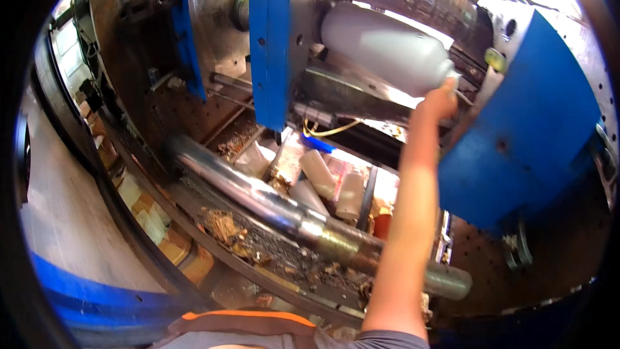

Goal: The person removes a white plastic jug from a machine, trims excess material from the opening and a side hole with a handheld tool, presses a small plug into the side hole by hand, and places the jug into a cardboard box.

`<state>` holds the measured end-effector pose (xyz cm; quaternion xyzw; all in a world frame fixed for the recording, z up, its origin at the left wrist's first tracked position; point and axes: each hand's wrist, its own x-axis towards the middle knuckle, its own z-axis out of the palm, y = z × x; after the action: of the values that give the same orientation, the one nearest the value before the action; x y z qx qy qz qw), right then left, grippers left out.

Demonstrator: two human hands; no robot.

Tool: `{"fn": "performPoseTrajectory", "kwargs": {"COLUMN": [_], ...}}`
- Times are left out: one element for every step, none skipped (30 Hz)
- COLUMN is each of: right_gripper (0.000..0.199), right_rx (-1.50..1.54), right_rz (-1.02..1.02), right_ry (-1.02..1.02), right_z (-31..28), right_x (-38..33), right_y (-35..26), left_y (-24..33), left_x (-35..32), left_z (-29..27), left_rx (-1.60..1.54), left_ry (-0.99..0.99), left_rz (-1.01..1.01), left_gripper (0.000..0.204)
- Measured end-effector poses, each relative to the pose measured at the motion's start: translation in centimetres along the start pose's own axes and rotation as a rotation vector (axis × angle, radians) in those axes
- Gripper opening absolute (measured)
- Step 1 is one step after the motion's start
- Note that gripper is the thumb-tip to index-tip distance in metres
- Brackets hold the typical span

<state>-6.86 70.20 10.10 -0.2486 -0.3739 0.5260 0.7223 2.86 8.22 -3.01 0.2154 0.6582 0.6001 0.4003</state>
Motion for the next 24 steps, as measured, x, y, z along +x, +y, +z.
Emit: {"fn": "performPoseTrajectory", "kwargs": {"right_gripper": [0.035,0.034,0.036,0.039,0.041,0.044,0.047,0.05,0.052,0.054,0.056,0.058,0.061,0.064,0.063,0.06,0.059,0.058,0.057,0.055,0.053,0.05,0.048,0.041], "right_rx": [-0.044,-0.22,-0.202,-0.186,-0.239,-0.254,-0.232,-0.231,-0.207,-0.142,-0.135,-0.149,-0.28,-0.329,-0.348,-0.595,-0.75,-0.668,-0.578,-0.825,-0.996,-1.061,-1.133,-1.25], "right_rz": [-0.12,-0.433,-0.485,-0.533,-0.586,-0.668,-0.641,-0.641,-0.601,-0.509,-0.472,-0.43,-0.516,-0.491,-0.512,-0.549,-0.52,-0.435,-0.354,-0.437,-0.474,-0.475,-0.492,-0.508], "right_ry": [-0.112,-0.033,0.002,0.036,0.136,0.101,0.096,0.096,0.142,0.196,0.225,0.232,0.279,0.293,0.249,0.248,0.215,0.169,0.119,0.143,0.115,0.145,0.183,0.215], "right_z": [-2.1,-4.5,-7.8,-11.0,-15.5,-19.8,-23.5,-27.5,-32.4,-36.7,-40.7,-44.0,-48.5,-50.9,-52.3,-56.3,-59.8,-61.1,-61.7,-63.9,-64.8,-64.9,-64.7,-63.8], "right_x": [-6.4,-10.5,-14.2,-18.8,-20.8,-22.2,-23.4,-24.3,-24.2,-24.4,-25.7,-28.0,-30.3,-32.8,-35.2,-38.4,-41.3,-43.9,-46.3,-49.6,-52.2,-54.8,-56.6,-58.3], "right_y": [-2.1,-3.5,-6.4,-10.1,-13.2,-17.7,-21.0,-24.2,-27.2,-29.8,-32.9,-35.4,-39.2,-41.9,-43.3,-46.8,-48.7,-49.1,-49.1,-50.2,-50.8,-51.0,-51.1,-51.2], "left_y": [0.2,0.3,0.6,0.9,0.5,0.1,1.2,1.7,2.9,5.6,6.7,7.5,6.3,7.4,9.4,8.4,8.9,9.3,9.1,5.4,4.4,3.8,2.8,2.4], "left_x": [-0.9,-1.7,-2.6,-3.9,-3.8,-3.8,-5.4,-6.0,-6.6,-9.2,-10.2,-10.8,-6.8,-7.8,-10.6,-8.3,-9.5,-11.3,-13.0,-12.9,-15.3,-16.2,-14.7,-15.7], "left_z": [0.7,1.2,1.9,2.2,2.2,2.0,2.1,2.2,3.0,4.0,5.0,6.0,8.3,10.4,11.7,15.8,18.8,21.0,23.3,26.9,29.6,30.5,31.9,35.5], "left_rx": [0.018,0.036,0.053,0.079,0.073,0.07,0.1,0.104,0.11,0.159,0.154,0.134,0.0,-0.045,-0.043,-0.197,-0.277,-0.331,-0.383,-0.536,-0.62,-0.58,-0.582,-0.467], "left_ry": [-0.035,-0.096,-0.167,-0.241,-0.375,-0.531,-0.641,-0.778,-0.916,-1.004,-1.142,-1.268,-1.497,-1.604,-1.66,-1.836,-1.913,-1.925,-1.927,-1.777,-1.688,-1.501,-1.439,-1.378], "left_rz": [0.023,0.058,0.105,0.147,0.203,0.283,0.347,0.41,0.466,0.521,0.611,0.686,0.777,0.825,0.857,0.897,0.939,0.977,0.99,1.001,0.895,0.842,0.585,0.912], "left_gripper": [0.02,0.02,0.019,0.019,0.019,0.019,0.019,0.019,0.019,0.018,0.018,0.018,0.018,0.018,0.018,0.017,0.017,0.017,0.017,0.01,0.013,0.017,0.027,0.03]}}
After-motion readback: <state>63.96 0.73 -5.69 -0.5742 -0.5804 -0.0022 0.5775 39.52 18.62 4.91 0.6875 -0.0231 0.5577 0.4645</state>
